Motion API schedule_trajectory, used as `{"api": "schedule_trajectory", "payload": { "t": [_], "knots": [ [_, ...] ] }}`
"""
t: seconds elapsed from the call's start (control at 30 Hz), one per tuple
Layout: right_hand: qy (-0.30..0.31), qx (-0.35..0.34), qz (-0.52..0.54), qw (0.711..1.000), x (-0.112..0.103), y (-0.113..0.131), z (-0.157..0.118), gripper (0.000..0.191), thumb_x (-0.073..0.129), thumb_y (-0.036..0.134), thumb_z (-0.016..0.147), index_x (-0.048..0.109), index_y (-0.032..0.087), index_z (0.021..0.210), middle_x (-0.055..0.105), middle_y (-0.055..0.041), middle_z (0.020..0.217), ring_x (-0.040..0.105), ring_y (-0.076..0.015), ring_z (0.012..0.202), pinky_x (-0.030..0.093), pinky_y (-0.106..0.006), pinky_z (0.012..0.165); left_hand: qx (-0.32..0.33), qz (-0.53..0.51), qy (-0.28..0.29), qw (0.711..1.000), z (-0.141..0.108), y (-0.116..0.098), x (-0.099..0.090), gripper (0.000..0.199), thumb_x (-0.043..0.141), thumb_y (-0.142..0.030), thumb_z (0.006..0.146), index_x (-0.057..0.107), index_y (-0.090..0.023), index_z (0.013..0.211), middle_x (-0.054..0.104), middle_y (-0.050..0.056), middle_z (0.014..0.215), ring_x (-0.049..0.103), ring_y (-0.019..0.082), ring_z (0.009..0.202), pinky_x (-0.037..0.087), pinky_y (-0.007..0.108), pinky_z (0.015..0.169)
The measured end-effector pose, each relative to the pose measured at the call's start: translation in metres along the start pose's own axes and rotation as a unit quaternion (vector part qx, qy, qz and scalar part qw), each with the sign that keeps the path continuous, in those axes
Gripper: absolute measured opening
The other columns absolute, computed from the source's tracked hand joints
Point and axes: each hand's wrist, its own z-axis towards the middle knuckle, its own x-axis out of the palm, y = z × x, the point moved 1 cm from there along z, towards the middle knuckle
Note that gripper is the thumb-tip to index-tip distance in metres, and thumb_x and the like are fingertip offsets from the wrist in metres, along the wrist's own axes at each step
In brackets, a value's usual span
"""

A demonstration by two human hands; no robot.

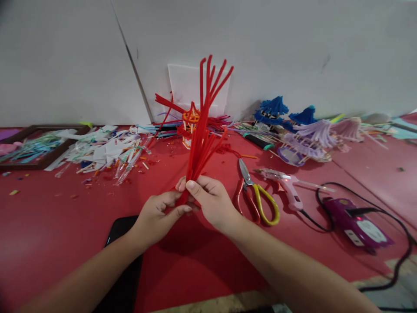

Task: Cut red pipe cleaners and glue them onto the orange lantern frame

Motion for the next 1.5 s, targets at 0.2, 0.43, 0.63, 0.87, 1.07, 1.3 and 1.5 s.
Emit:
{"api": "schedule_trajectory", "payload": {
  "t": [0.2, 0.43, 0.63, 0.87, 1.07, 1.3, 1.5],
  "knots": [
    [-0.043, -0.032, -0.035, 0.998, -0.008, -0.001, 0.004, 0.019, 0.063, 0.041, 0.082, 0.067, 0.022, 0.080, 0.063, 0.0006, 0.070, 0.054, -0.0110, 0.055, 0.048, -0.027, 0.054, -0.083, -0.108, 0.035, 0.990, 0.003, -0.001, 0.003, 0.029, 0.059, -0.039, 0.082, 0.067, -0.016, 0.066, 0.074, 0.005, 0.066, 0.069, 0.017, 0.062, 0.054, 0.027, 0.063],
    [-0.048, -0.090, -0.087, 0.991, -0.019, 0.002, 0.009, 0.019, 0.064, 0.041, 0.081, 0.069, 0.023, 0.076, 0.068, -0.0016, 0.083, 0.060, -0.0180, 0.091, 0.043, -0.036, 0.093, -0.094, -0.129, -0.128, 0.979, 0.004, 0.005, -0.002, 0.048, 0.051, -0.056, 0.084, 0.065, -0.016, 0.062, 0.067, 0.003, 0.057, 0.059, 0.012, 0.052, 0.046, 0.023, 0.055],
    [-0.040, -0.021, -0.168, 0.985, -0.011, -0.004, 0.004, 0.031, 0.065, 0.049, 0.078, 0.067, 0.020, 0.066, 0.059, 0.0004, 0.066, 0.053, -0.0149, 0.072, 0.045, -0.034, 0.078, -0.110, -0.236, -0.028, 0.965, 0.005, 0.008, 0.003, 0.043, 0.061, -0.054, 0.079, 0.069, -0.015, 0.093, 0.072, 0.006, 0.088, 0.064, 0.018, 0.087, 0.048, 0.032, 0.082],
    [0.048, 0.037, -0.155, 0.986, -0.009, -0.003, 0.002, 0.032, 0.063, 0.050, 0.080, 0.069, 0.019, 0.075, 0.048, 0.0035, 0.066, 0.050, -0.0077, 0.049, 0.042, -0.025, 0.050, -0.066, -0.172, 0.116, 0.976, 0.006, 0.005, 0.000, 0.043, 0.049, -0.053, 0.086, 0.063, -0.015, 0.070, 0.065, 0.004, 0.077, 0.059, 0.016, 0.081, 0.044, 0.032, 0.087],
    [0.002, -0.087, -0.239, 0.967, -0.005, 0.001, -0.001, 0.026, 0.052, 0.042, 0.090, 0.068, 0.022, 0.097, 0.061, -0.0006, 0.076, 0.060, -0.0118, 0.065, 0.050, -0.030, 0.070, -0.045, -0.233, 0.019, 0.971, 0.006, 0.014, 0.003, 0.036, 0.043, -0.048, 0.091, 0.057, -0.018, 0.076, 0.063, 0.002, 0.074, 0.059, 0.015, 0.078, 0.045, 0.031, 0.085],
    [-0.009, -0.082, -0.293, 0.952, -0.001, -0.001, -0.005, 0.025, 0.052, 0.041, 0.089, 0.066, 0.021, 0.085, 0.065, -0.0013, 0.076, 0.059, -0.0149, 0.071, 0.047, -0.028, 0.068, -0.032, -0.292, -0.145, 0.945, 0.011, 0.015, -0.001, 0.033, 0.054, -0.050, 0.085, 0.054, -0.019, 0.074, 0.057, 0.003, 0.111, 0.056, 0.013, 0.094, 0.046, 0.027, 0.084],
    [0.116, 0.011, -0.184, 0.976, 0.003, -0.014, -0.003, 0.036, 0.047, 0.050, 0.089, 0.058, 0.019, 0.076, 0.060, -0.0007, 0.068, 0.054, -0.0121, 0.061, 0.043, -0.027, 0.060, -0.073, -0.392, -0.002, 0.917, 0.006, 0.013, 0.003, 0.028, 0.053, -0.049, 0.087, 0.054, -0.021, 0.086, 0.053, -0.004, 0.072, 0.049, 0.007, 0.048, 0.047, 0.022, 0.049]
  ]
}}
